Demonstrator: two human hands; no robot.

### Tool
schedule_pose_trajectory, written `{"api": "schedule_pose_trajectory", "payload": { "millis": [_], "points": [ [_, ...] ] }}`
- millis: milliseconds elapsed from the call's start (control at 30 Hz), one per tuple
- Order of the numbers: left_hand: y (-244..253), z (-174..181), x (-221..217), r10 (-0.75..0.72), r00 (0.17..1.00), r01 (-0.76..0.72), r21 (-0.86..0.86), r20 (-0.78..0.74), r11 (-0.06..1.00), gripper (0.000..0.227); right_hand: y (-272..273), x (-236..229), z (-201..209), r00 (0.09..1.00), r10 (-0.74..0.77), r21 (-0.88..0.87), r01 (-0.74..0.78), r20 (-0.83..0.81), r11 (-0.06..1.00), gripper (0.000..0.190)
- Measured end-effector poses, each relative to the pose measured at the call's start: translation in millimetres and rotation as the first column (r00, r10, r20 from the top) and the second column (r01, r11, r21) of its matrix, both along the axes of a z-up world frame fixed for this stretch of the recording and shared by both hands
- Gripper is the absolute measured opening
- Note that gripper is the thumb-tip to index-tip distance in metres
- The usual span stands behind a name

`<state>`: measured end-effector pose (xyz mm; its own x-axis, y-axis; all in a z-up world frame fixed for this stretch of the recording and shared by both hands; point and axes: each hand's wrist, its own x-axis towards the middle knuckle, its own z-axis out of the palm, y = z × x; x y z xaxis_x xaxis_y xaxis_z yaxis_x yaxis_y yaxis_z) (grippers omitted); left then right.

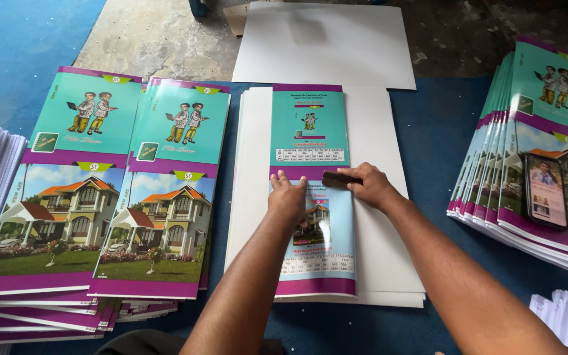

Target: The person inserts printed covers into white book blocks, folds the covers over the spine, and uses a wooden block to press and crease the fold. They repeat this process for multiple units, stacking finished books to the side.

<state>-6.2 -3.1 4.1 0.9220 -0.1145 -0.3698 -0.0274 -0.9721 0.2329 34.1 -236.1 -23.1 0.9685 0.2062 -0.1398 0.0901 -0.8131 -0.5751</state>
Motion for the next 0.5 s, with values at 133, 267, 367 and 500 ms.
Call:
{"api": "schedule_pose_trajectory", "payload": {
  "millis": [133, 267, 367, 500],
  "points": [
    [-1.3, -2.3, 0.7, 0.023, 1.0, -0.022, -0.033, 0.021, 0.999, 0.116, 1.4, -14.7, 5.3, 0.999, -0.003, 0.007, 0.004, -0.052, 1.0, 0.048],
    [-1.2, -0.4, 0.3, 0.026, 0.999, -0.025, -0.035, 0.021, 0.999, 0.114, 3.2, -33.1, 9.8, 0.999, 0.032, 0.013, -0.031, -0.042, 0.999, 0.05],
    [-0.9, -0.3, 0.5, 0.026, 1.0, -0.026, -0.023, -0.018, 0.999, 0.117, 2.9, -48.6, 13.5, 0.998, 0.064, -0.015, -0.064, -0.018, 0.998, 0.051],
    [-2.1, -3.7, 2.6, 0.039, 0.999, -0.039, -0.032, 0.019, 0.999, 0.113, 4.0, -66.9, 19.4, 0.997, 0.066, -0.018, -0.067, -0.049, 0.998, 0.049]
  ]
}}
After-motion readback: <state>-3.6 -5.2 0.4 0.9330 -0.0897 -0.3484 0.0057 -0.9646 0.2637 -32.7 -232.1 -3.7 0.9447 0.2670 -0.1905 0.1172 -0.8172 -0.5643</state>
